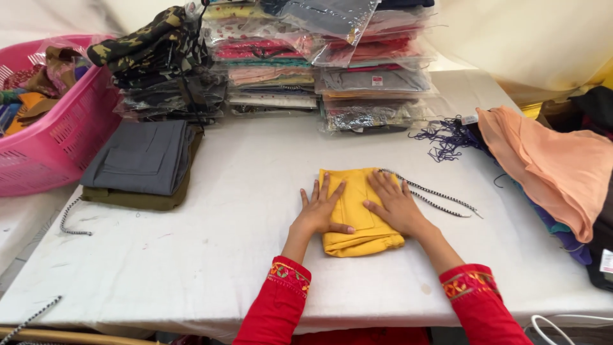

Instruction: The person folds a pair of yellow shorts on a white table by hand. They smooth the fabric, fold the legs together, and then fold the garment into a compact rectangle before placing it on a stack of other folded clothes.

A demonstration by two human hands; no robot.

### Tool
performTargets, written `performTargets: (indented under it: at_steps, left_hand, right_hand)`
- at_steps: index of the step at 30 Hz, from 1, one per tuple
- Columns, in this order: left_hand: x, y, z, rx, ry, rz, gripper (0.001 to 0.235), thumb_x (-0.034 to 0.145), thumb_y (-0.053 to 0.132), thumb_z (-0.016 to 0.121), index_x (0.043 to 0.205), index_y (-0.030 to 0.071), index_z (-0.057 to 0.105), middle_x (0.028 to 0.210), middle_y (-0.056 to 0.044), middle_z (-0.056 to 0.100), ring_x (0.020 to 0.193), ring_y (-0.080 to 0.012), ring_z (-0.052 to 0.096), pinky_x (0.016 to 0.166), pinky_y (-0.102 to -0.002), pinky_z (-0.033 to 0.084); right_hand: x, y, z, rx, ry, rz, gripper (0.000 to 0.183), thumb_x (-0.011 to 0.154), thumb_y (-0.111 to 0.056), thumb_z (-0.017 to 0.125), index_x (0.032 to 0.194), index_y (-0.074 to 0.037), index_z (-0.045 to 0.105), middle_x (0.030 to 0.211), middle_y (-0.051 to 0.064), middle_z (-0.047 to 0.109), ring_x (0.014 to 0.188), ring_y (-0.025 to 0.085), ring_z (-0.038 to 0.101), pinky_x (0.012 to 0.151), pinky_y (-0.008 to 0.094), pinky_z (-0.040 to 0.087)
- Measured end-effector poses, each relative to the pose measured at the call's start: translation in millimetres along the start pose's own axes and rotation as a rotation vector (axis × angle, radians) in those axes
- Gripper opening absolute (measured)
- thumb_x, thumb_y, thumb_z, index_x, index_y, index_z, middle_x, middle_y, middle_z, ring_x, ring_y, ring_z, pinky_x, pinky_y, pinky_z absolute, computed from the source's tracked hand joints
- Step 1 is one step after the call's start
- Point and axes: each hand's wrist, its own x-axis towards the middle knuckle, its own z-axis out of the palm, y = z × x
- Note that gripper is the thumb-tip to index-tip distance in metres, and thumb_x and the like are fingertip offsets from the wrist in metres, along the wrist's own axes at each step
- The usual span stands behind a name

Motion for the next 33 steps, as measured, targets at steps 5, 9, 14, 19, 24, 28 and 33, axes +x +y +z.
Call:
performTargets:
  at_steps: [5, 9, 14, 19, 24, 28, 33]
  left_hand:
    - [3.3, -3.9, -3.0, -0.192, 0.266, -0.087, 0.118, 0.073, 0.072, 0.076, 0.165, 0.023, 0.021, 0.170, -0.021, 0.012, 0.148, -0.0429, 0.033, 0.116, -0.057, 0.031]
    - [12.1, -17.5, -11.9, -0.633, 0.311, -0.405, 0.107, 0.072, 0.047, 0.082, 0.159, 0.011, 0.031, 0.128, -0.017, 0.075, 0.116, -0.0283, 0.073, 0.095, -0.033, 0.055]
    - [-23.9, 39.6, -53.6, -0.438, 0.424, -0.156, 0.050, 0.086, 0.033, 0.079, 0.128, 0.008, 0.069, 0.112, -0.008, 0.073, 0.106, -0.0245, 0.068, 0.091, -0.036, 0.053]
    - [-48.9, 80.7, -77.8, -0.657, 0.392, 0.279, 0.035, 0.090, 0.015, 0.074, 0.124, 0.009, 0.073, 0.107, -0.004, 0.066, 0.093, -0.0175, 0.064, 0.080, -0.031, 0.051]
    - [-35.5, 61.2, -57.4, -1.044, 0.194, 0.532, 0.031, 0.098, 0.005, 0.068, 0.129, 0.009, 0.074, 0.115, 0.000, 0.057, 0.106, -0.0133, 0.060, 0.096, -0.027, 0.050]
    - [-36.0, 56.8, -67.5, -1.054, 0.251, 0.455, 0.035, 0.100, 0.013, 0.072, 0.135, 0.009, 0.071, 0.120, -0.003, 0.063, 0.111, -0.0143, 0.062, 0.100, -0.029, 0.052]
    - [-36.1, 44.9, -78.6, -0.996, 0.234, 0.274, 0.080, 0.084, 0.029, 0.085, 0.153, 0.014, 0.050, 0.141, -0.009, 0.063, 0.128, -0.0195, 0.061, 0.105, -0.034, 0.048]
  right_hand:
    - [-6.8, 9.3, 3.1, 0.098, -0.123, 0.078, 0.072, 0.101, -0.057, 0.037, 0.161, -0.018, 0.025, 0.170, 0.009, 0.021, 0.157, 0.030, 0.014, 0.124, 0.060, 0.006]
    - [-5.2, 15.7, -11.2, 0.251, 0.191, 0.147, 0.069, 0.103, -0.050, 0.048, 0.159, -0.012, 0.033, 0.165, 0.014, 0.034, 0.152, 0.034, 0.031, 0.124, 0.054, 0.021]
    - [-5.8, 3.9, -30.8, 0.318, 0.368, 0.141, 0.086, 0.091, -0.044, 0.072, 0.156, -0.004, 0.033, 0.157, 0.019, 0.042, 0.143, 0.036, 0.040, 0.119, 0.049, 0.031]
    - [-9.0, -0.4, -63.2, 0.410, 0.421, -0.010, 0.094, 0.074, -0.033, 0.087, 0.150, -0.002, 0.042, 0.144, 0.019, 0.053, 0.132, 0.032, 0.049, 0.116, 0.049, 0.028]
    - [-20.0, 11.7, -74.2, 0.758, 0.119, 0.067, 0.048, 0.072, -0.010, 0.089, 0.117, -0.005, 0.072, 0.098, 0.001, 0.071, 0.094, 0.009, 0.064, 0.086, 0.027, 0.052]
    - [-23.6, 28.3, -57.9, 0.853, 0.079, 0.084, 0.031, 0.078, -0.006, 0.089, 0.104, -0.002, 0.074, 0.091, -0.001, 0.070, 0.087, 0.006, 0.063, 0.077, 0.023, 0.053]
    - [-23.2, 28.5, -61.4, 1.232, 0.385, 0.148, 0.031, 0.084, -0.002, 0.080, 0.114, 0.000, 0.071, 0.107, 0.003, 0.075, 0.095, 0.010, 0.069, 0.087, 0.027, 0.057]
